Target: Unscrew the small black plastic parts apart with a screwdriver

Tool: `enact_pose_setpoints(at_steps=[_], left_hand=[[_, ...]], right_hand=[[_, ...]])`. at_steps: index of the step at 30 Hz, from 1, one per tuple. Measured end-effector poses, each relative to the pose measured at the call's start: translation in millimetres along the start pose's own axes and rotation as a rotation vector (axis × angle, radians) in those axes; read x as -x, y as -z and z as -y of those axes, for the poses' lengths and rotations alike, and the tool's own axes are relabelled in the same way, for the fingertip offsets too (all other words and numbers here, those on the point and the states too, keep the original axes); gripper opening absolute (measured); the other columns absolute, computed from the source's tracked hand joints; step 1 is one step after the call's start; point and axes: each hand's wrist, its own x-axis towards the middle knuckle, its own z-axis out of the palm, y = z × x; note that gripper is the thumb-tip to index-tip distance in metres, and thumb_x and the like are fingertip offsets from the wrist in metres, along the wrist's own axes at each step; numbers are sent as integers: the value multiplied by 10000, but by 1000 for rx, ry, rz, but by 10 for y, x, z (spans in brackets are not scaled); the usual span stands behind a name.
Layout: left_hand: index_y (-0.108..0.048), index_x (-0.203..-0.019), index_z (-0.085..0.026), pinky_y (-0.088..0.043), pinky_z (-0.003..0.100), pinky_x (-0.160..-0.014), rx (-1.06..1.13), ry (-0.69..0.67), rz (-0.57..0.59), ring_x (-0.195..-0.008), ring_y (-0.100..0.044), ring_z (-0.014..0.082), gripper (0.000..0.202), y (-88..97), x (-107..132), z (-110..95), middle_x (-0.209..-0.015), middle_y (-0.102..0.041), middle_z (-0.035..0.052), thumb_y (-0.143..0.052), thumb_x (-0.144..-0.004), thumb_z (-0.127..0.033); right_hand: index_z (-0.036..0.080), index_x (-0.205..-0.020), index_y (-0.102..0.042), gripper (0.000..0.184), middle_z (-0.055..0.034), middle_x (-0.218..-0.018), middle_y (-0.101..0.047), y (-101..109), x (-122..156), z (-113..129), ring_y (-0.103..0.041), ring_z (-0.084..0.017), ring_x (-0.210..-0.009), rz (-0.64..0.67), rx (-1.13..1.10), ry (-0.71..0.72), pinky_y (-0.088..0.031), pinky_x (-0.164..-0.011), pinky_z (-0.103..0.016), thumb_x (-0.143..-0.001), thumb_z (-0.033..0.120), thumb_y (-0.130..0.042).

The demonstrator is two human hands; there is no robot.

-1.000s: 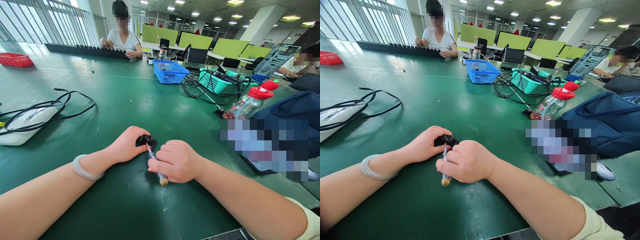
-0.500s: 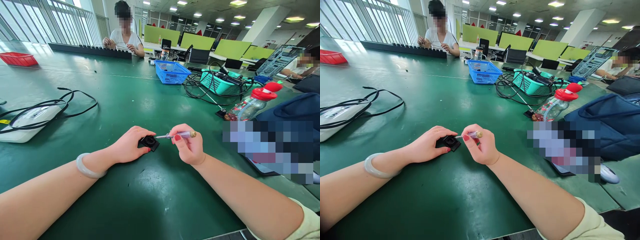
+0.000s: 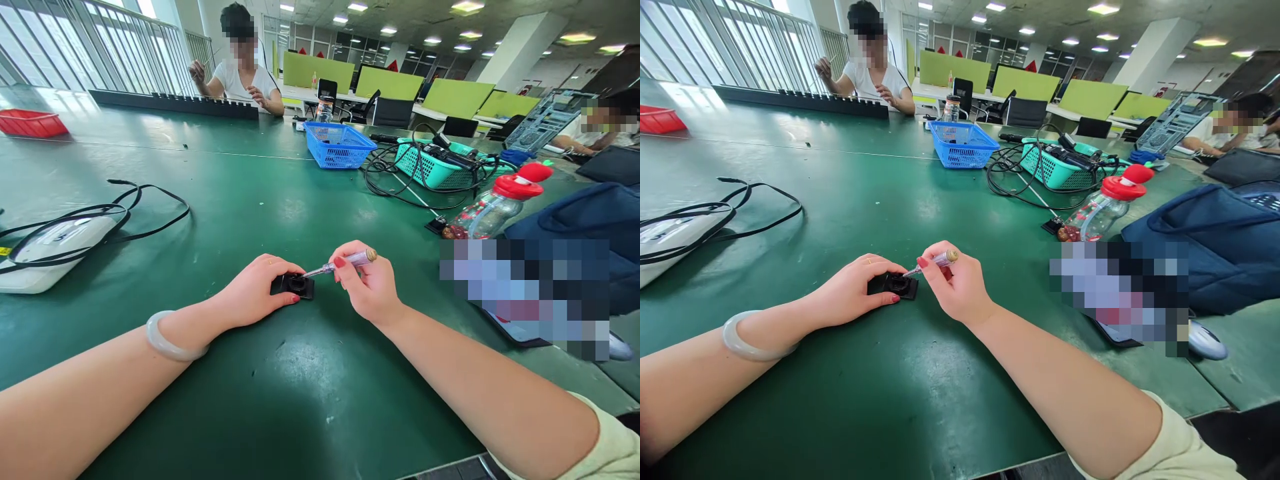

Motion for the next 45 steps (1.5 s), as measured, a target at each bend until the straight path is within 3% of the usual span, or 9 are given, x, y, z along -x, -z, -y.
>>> enact_pose_setpoints(at_steps=[6, 13, 18, 22, 26, 31, 37, 42, 45], left_hand=[[-638, -1161, -324, -457, 440, -1020, -2, 9, 6, -1100, -581, 242, 365, -11, 15, 17, -1145, -683, 3, -667, -812, -428], [-632, -1178, -311, -456, 451, -1037, 12, 7, 13, -1137, -571, 250, 392, -17, 18, 31, -1168, -677, 19, -666, -811, -444], [-637, -1177, -310, -467, 448, -1016, -8, -17, 6, -1106, -590, 255, 387, -7, 16, 5, -1145, -685, 25, -657, -815, -445], [-626, -1190, -321, -473, 441, -1003, -16, 20, 8, -1113, -582, 257, 399, -11, 21, 9, -1153, -680, 22, -653, -819, -465], [-619, -1198, -328, -461, 443, -1018, -14, 14, 9, -1110, -579, 249, 402, -25, 22, 27, -1169, -676, 13, -655, -822, -465], [-621, -1203, -315, -466, 443, -1016, -16, -2, -5, -1124, -575, 251, 415, -39, 16, 49, -1181, -672, 29, -640, -828, -492], [-607, -1216, -305, -448, 454, -1033, 1, -47, 5, -1139, -570, 257, 450, -34, 30, 25, -1183, -673, 32, -695, -794, -436], [-571, -1253, -299, -443, 446, -1029, 7, -70, 4, -1140, -563, 246, 444, -34, 50, 19, -1188, -663, 31, -646, -816, -296], [-563, -1258, -301, -444, 441, -1022, -3, -51, 7, -1126, -565, 245, 452, -32, 49, 25, -1184, -661, 28, -653, -815, -291]], right_hand=[[207, -786, -550, 342, 43, -584, -480, 0, 31, -50, -444, -96, -489, -159, -40, 91, -387, -498, -248, -981, 463, -432], [196, -777, -541, 370, 45, -587, -495, -18, -10, -57, -445, -82, -485, 45, -16, -13, -364, -487, -226, -976, 489, -434], [196, -769, -542, 388, 44, -601, -494, -38, -48, -142, -461, -84, -499, -9, -73, -123, -382, -491, -231, -939, 540, -493], [212, -868, -549, 290, 3, -816, -581, -41, -34, -130, -530, -87, -575, -149, -212, 9, -449, -528, -246, -930, 495, -540], [256, -1035, -446, 236, 34, -752, -598, -43, -2, -59, -528, -95, -519, -207, -266, 104, -448, -482, -238, -955, 470, -507], [251, -1128, -429, 264, 30, -726, -606, -35, 51, -37, -501, -101, -496, -140, -223, 181, -455, -476, -253, -977, 466, -456], [262, -1270, -392, 310, 8, -824, -624, -49, 64, -84, -582, -117, -607, 68, -149, 260, -498, -523, -273, -986, 355, -478], [280, -1304, -393, 333, -2, -908, -611, -50, 41, -75, -591, -108, -667, 91, -157, 336, -512, -522, -251, -983, 255, -479], [264, -1295, -421, 308, -16, -918, -614, -41, 52, -63, -597, -112, -683, 108, -175, 348, -531, -546, -258, -989, 230, -443]])
